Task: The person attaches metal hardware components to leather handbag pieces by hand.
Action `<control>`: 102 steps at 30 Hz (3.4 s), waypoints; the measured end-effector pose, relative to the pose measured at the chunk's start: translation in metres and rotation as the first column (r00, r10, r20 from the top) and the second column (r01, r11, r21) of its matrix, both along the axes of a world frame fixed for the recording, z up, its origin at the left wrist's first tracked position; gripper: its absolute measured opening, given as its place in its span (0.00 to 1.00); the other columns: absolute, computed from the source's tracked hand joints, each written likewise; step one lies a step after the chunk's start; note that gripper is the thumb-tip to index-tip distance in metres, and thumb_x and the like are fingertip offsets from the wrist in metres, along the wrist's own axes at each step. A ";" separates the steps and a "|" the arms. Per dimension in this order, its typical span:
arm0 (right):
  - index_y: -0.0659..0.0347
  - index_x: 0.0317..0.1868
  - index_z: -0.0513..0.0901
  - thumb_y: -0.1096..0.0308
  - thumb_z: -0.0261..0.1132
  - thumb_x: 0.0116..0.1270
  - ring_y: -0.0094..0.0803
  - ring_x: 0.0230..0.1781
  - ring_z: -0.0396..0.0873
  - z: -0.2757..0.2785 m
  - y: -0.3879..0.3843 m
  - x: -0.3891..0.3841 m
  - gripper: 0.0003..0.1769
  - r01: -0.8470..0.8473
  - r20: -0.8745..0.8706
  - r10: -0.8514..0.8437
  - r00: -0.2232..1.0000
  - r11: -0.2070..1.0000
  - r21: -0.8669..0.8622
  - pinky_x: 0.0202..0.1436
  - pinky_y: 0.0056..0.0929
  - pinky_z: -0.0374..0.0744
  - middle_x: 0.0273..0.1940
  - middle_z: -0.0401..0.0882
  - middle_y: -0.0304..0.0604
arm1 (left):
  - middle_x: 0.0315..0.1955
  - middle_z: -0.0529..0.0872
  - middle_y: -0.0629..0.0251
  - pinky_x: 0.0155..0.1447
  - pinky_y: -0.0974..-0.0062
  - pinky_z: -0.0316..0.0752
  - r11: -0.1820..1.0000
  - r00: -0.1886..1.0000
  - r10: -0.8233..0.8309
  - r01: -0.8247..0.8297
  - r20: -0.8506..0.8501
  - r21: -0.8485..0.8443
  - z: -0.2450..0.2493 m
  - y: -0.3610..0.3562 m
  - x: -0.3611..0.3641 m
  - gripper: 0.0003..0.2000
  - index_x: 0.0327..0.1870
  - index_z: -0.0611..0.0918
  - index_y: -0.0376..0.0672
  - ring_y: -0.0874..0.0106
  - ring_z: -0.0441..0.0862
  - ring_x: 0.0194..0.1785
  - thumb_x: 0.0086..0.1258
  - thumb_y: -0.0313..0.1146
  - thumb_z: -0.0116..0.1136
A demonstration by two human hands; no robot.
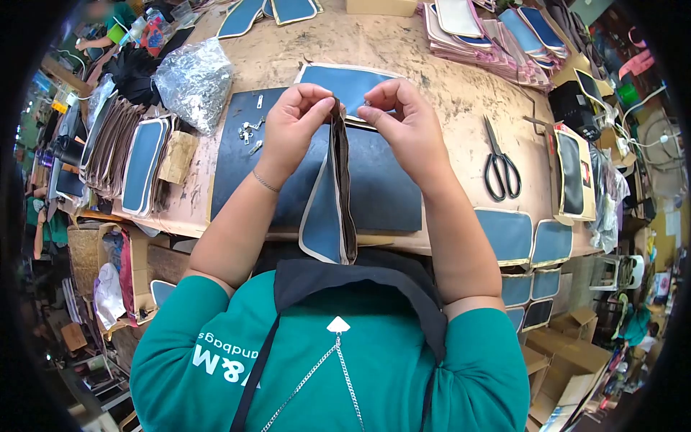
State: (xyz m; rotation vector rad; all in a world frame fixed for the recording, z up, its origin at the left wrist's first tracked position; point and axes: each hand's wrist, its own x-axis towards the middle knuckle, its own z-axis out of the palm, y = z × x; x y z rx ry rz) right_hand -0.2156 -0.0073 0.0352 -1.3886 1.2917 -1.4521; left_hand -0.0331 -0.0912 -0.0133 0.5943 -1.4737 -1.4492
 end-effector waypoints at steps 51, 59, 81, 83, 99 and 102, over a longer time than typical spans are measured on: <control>0.65 0.42 0.87 0.79 0.70 0.65 0.24 0.40 0.85 0.002 0.005 0.025 0.06 0.074 -0.061 -0.078 0.995 0.995 -0.065 0.46 0.24 0.81 0.37 0.87 0.41 | 0.42 0.83 0.61 0.54 0.79 0.76 0.991 0.978 -0.093 0.073 -0.189 -0.110 0.011 0.017 0.003 0.12 0.43 0.69 0.42 0.76 0.79 0.46 0.72 0.15 0.59; 0.66 0.42 0.87 0.77 0.72 0.62 0.29 0.38 0.86 0.007 0.004 0.024 0.08 0.082 -0.259 -0.124 0.958 0.983 -0.164 0.44 0.24 0.82 0.37 0.88 0.44 | 0.38 0.82 0.62 0.50 0.78 0.75 0.972 0.998 -0.010 -0.005 -0.060 -0.237 0.009 0.016 0.004 0.14 0.36 0.65 0.42 0.77 0.76 0.42 0.72 0.19 0.61; 0.66 0.41 0.86 0.76 0.70 0.65 0.34 0.37 0.86 0.000 -0.001 0.027 0.05 0.081 -0.321 -0.150 0.935 0.972 -0.219 0.43 0.29 0.82 0.37 0.87 0.46 | 0.45 0.85 0.63 0.56 0.79 0.79 0.992 0.998 -0.059 0.055 -0.036 -0.113 0.007 0.018 0.012 0.12 0.52 0.76 0.38 0.78 0.82 0.48 0.72 0.16 0.60; 0.66 0.43 0.86 0.75 0.70 0.66 0.31 0.38 0.86 0.002 0.000 0.027 0.06 0.059 -0.276 -0.101 0.956 0.986 -0.157 0.44 0.27 0.82 0.37 0.88 0.46 | 0.44 0.85 0.64 0.56 0.80 0.79 0.994 0.999 -0.051 0.049 -0.017 -0.099 0.008 0.020 0.013 0.13 0.55 0.79 0.37 0.78 0.83 0.48 0.72 0.16 0.60; 0.65 0.42 0.85 0.68 0.68 0.71 0.24 0.39 0.77 -0.018 -0.016 0.022 0.08 -0.075 -0.154 0.073 0.985 0.997 -0.010 0.45 0.25 0.77 0.39 0.80 0.38 | 0.41 0.88 0.67 0.50 0.83 0.79 0.988 0.993 0.099 -0.090 0.070 -0.124 0.017 0.016 0.023 0.08 0.47 0.88 0.37 0.80 0.84 0.45 0.70 0.20 0.64; 0.66 0.41 0.83 0.69 0.68 0.70 0.30 0.38 0.77 -0.005 -0.010 0.024 0.08 -0.071 -0.336 0.048 0.941 0.996 -0.056 0.44 0.28 0.77 0.38 0.78 0.42 | 0.42 0.87 0.67 0.50 0.84 0.79 0.979 0.985 0.113 -0.087 0.133 -0.186 0.021 0.017 0.027 0.08 0.48 0.88 0.36 0.80 0.84 0.45 0.71 0.19 0.63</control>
